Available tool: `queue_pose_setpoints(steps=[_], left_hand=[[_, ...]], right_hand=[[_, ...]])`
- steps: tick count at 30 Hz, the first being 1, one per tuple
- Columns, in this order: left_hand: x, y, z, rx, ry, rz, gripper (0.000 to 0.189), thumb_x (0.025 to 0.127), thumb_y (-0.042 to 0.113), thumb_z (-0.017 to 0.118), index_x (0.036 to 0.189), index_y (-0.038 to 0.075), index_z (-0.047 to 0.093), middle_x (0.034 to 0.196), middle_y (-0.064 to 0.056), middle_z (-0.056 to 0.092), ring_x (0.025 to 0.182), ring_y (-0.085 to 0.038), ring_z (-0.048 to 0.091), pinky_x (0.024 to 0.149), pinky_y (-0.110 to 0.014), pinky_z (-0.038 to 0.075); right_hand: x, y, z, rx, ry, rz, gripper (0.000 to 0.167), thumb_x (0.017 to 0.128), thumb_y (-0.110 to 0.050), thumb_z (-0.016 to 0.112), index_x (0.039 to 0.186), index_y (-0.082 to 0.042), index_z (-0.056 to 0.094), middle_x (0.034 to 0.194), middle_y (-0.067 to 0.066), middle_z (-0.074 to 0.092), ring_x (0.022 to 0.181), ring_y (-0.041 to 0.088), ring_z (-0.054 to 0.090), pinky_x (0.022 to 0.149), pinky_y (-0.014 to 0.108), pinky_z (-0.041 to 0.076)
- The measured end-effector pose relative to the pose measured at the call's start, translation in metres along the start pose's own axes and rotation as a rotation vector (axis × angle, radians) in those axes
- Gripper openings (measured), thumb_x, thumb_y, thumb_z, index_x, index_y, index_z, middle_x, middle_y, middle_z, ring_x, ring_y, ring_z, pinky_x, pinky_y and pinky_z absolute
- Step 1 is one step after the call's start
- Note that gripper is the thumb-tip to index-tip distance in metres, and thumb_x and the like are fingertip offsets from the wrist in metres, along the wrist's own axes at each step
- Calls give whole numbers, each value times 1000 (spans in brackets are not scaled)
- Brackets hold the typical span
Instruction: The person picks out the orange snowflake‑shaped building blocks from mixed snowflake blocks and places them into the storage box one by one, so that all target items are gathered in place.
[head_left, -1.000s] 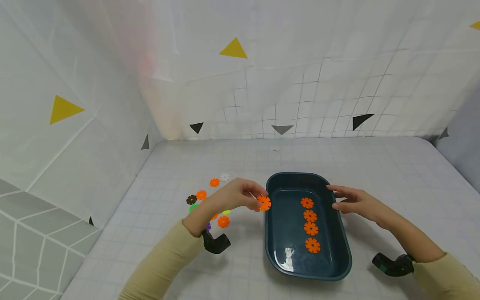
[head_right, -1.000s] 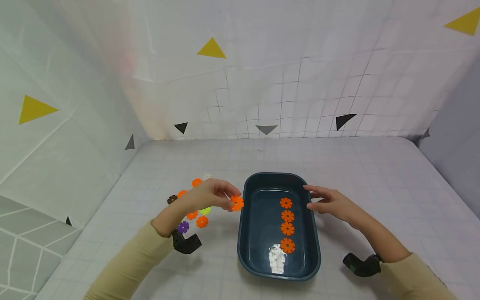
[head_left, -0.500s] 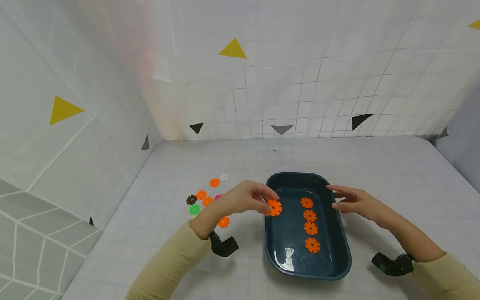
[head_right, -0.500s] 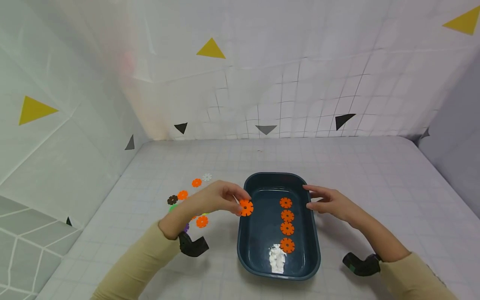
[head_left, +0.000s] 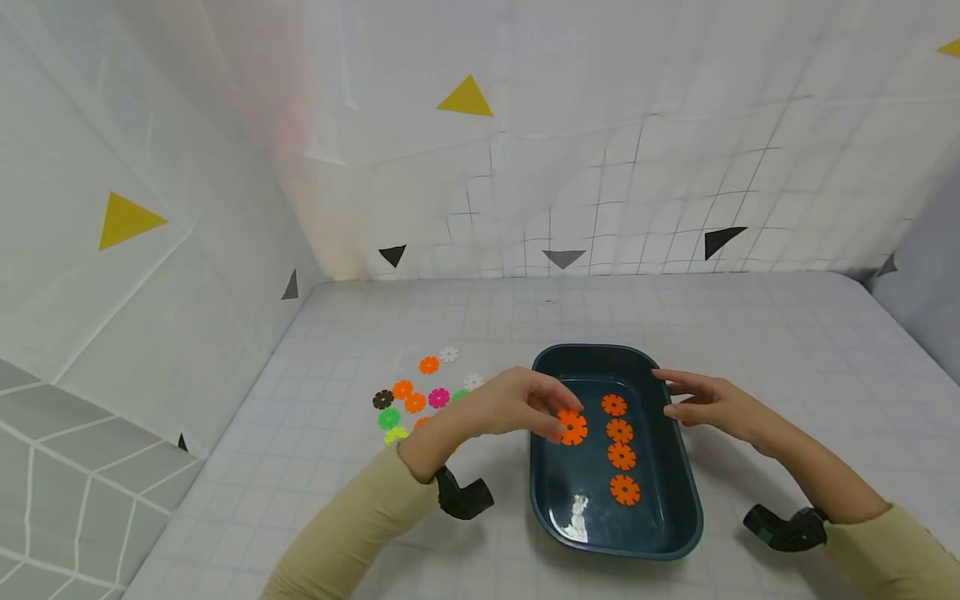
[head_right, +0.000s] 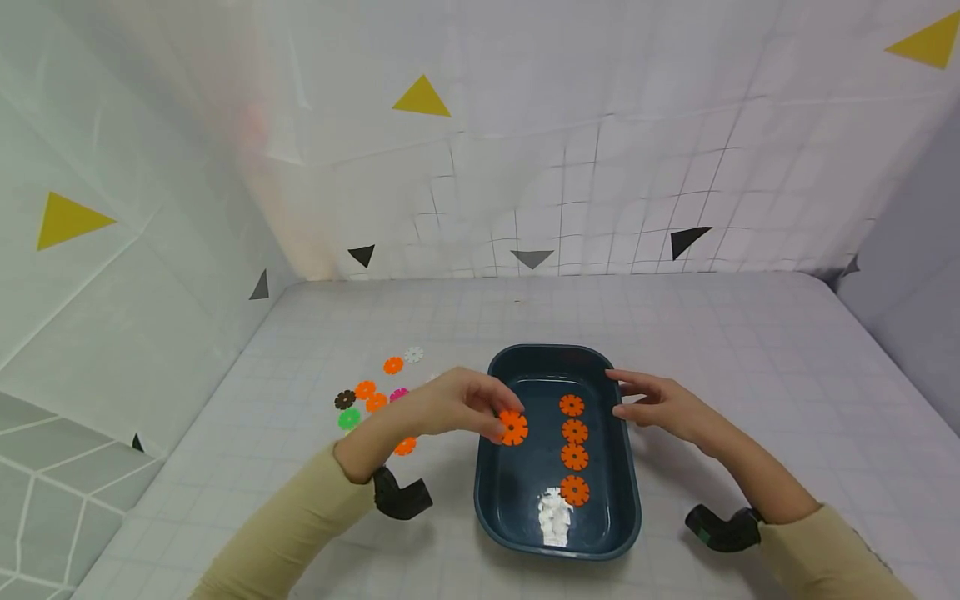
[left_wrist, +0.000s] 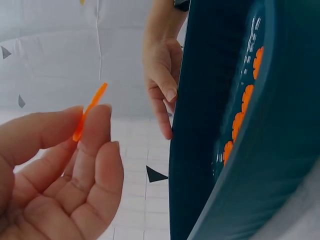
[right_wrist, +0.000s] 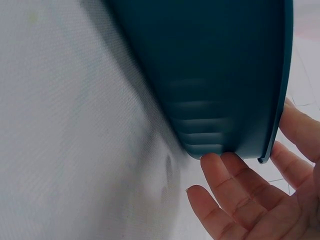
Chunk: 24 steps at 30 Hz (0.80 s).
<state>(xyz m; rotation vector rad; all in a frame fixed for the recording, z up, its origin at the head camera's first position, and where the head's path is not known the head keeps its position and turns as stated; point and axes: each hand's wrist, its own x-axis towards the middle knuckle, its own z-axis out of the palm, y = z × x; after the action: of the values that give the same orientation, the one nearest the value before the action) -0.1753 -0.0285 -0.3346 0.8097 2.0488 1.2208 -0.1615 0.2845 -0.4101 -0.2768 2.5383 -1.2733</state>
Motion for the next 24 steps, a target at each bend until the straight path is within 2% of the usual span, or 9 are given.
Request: queue_pose_setpoints(steps=[3, 10, 16, 24], left_hand=[[4, 1, 4, 19, -16, 2, 29, 81, 3, 66, 109, 4, 64, 91, -4, 68, 76, -10, 63, 76, -35, 53], [14, 4, 9, 95, -59, 38, 27, 80, 4, 67, 108, 6, 65, 93, -1, 66, 74, -7, 61, 69, -21, 52], [22, 8, 13, 160, -100, 40, 30, 80, 6, 68, 110, 9, 64, 94, 3, 64, 75, -5, 59, 69, -19, 50], [33, 14, 21, 210, -156, 51, 30, 82, 6, 67, 112, 8, 64, 94, 2, 65, 75, -2, 61, 69, -16, 50]], right_hand=[[0, 0, 0, -1, -3, -3, 66, 88, -32, 58, 141, -3, 31, 136, 33, 34, 114, 46, 46, 81, 50, 49], [1, 1, 0, -9, -9, 1, 66, 88, -33, 58, 142, -4, 30, 136, 33, 34, 114, 45, 46, 82, 51, 49], [2, 1, 0, -16, -19, -3, 65, 89, -32, 56, 142, -4, 30, 136, 33, 34, 114, 45, 47, 82, 51, 49], [2, 0, -1, -29, -26, 0, 64, 90, -32, 55, 142, -4, 30, 136, 33, 33, 115, 45, 46, 82, 51, 49]])
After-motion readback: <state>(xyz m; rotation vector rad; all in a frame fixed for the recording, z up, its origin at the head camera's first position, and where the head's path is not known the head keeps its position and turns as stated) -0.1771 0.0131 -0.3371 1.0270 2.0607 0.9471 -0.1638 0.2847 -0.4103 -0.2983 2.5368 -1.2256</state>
